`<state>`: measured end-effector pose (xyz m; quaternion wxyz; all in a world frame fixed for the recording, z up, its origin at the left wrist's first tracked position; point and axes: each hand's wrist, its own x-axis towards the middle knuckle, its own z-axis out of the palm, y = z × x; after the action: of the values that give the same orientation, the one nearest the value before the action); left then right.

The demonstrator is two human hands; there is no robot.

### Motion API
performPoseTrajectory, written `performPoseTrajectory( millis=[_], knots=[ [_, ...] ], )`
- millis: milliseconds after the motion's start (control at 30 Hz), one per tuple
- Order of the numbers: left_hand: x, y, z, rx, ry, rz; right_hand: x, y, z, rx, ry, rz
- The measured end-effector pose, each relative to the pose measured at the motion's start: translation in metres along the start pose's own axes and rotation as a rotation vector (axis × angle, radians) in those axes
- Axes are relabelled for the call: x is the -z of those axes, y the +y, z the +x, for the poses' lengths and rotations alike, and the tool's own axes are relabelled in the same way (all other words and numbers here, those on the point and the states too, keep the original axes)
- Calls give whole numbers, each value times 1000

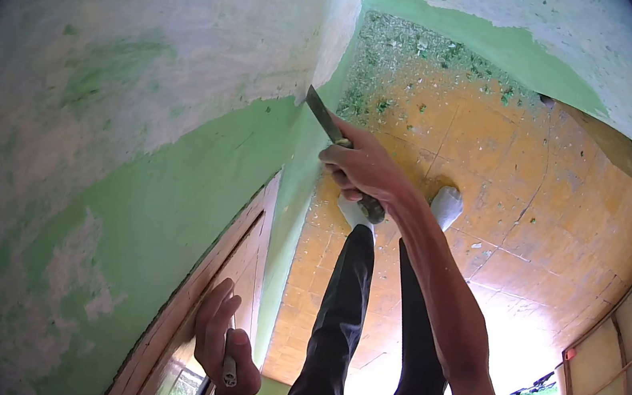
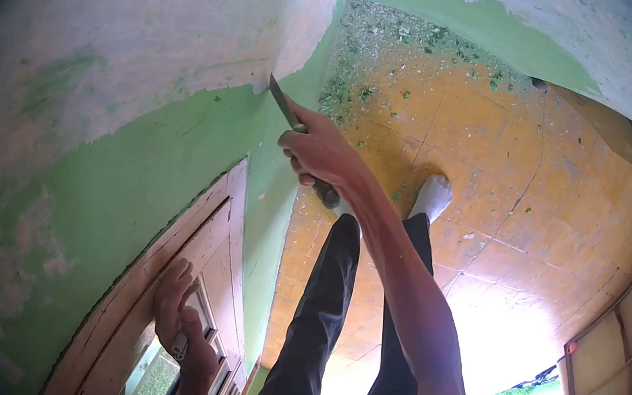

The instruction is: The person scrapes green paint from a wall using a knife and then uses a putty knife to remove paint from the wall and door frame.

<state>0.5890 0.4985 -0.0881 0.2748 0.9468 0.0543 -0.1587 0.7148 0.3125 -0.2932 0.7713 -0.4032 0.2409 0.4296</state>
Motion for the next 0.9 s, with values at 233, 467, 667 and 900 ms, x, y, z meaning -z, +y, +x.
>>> performPoseTrajectory(
  millis=[233, 467, 667, 900],
  knots=[
    [-7, 4, 7, 8, -22, 45, -17, -4, 4, 57, 100, -51],
    [-12, 5, 12, 44, 36, 39, 0, 12, 25, -5, 97, -69],
    [-13, -4, 14, -34, 39, 65, 20, 19, 53, 35, 143, -131],
    [-19, -12, 18, -143, -14, 128, 37, 33, 95, 115, 255, -163]
  ],
)
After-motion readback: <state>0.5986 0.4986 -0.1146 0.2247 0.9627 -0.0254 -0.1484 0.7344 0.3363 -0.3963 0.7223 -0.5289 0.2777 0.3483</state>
